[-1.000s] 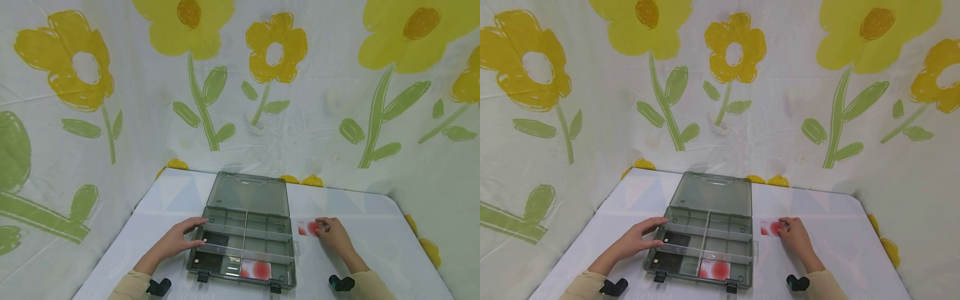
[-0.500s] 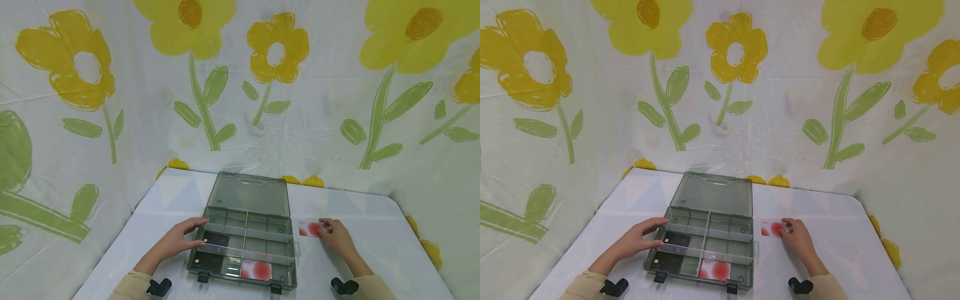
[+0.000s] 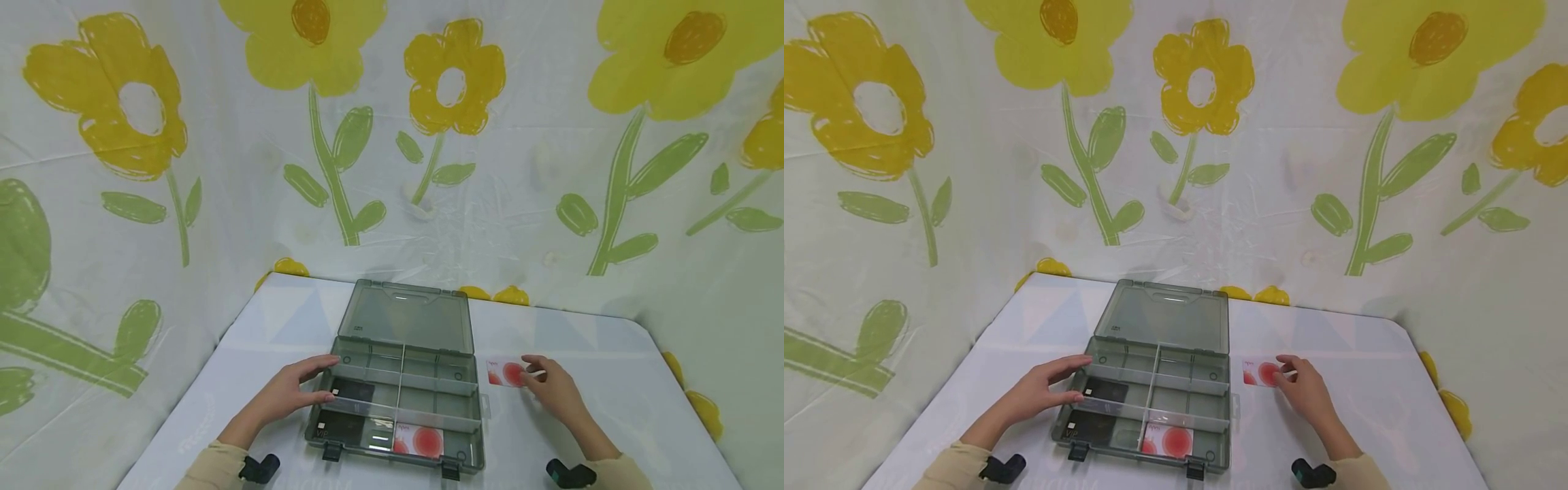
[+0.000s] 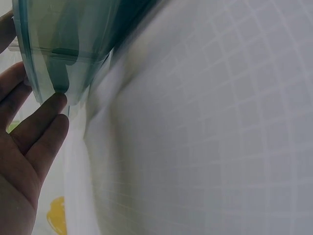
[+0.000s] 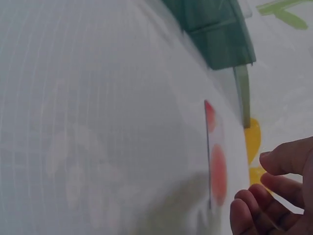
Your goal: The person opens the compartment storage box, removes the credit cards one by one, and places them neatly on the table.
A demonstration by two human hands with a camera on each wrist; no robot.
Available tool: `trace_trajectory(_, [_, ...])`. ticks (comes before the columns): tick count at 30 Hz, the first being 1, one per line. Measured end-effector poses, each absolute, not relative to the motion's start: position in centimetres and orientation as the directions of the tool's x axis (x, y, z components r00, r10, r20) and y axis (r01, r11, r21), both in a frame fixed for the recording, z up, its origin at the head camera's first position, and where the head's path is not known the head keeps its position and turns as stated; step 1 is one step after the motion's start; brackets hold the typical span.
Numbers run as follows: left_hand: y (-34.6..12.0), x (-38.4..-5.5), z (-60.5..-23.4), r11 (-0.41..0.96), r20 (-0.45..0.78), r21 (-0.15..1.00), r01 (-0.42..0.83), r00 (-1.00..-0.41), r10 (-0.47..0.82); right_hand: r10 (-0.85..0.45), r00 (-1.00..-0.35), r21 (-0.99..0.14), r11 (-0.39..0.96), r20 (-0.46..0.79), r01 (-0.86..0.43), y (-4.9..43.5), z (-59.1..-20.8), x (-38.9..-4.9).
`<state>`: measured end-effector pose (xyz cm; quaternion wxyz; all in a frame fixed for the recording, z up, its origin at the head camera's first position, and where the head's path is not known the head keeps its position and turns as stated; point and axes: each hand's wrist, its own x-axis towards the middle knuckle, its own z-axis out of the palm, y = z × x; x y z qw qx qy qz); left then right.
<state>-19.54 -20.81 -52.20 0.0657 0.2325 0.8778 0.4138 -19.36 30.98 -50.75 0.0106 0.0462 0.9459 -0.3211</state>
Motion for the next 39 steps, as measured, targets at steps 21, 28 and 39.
trace_trajectory(21, [-20.8,-19.4,-51.9,0.558,0.049,0.761,0.331,-0.887,0.46,-0.151,-0.982,-0.826,0.564,-0.112,0.007,25.9,-46.1,-16.5])
trace_trajectory(28, [-20.8,-19.4,-52.1,0.556,0.048,0.764,0.328,-0.887,0.459,-0.288,-0.94,-0.875,0.483,-0.185,0.025,24.4,-44.9,-15.2])
trace_trajectory(39, [-20.7,-19.4,-52.0,0.555,0.045,0.766,0.325,-0.888,0.458,-0.492,-0.804,-0.916,0.37,-0.334,0.154,22.4,-44.8,-14.0])
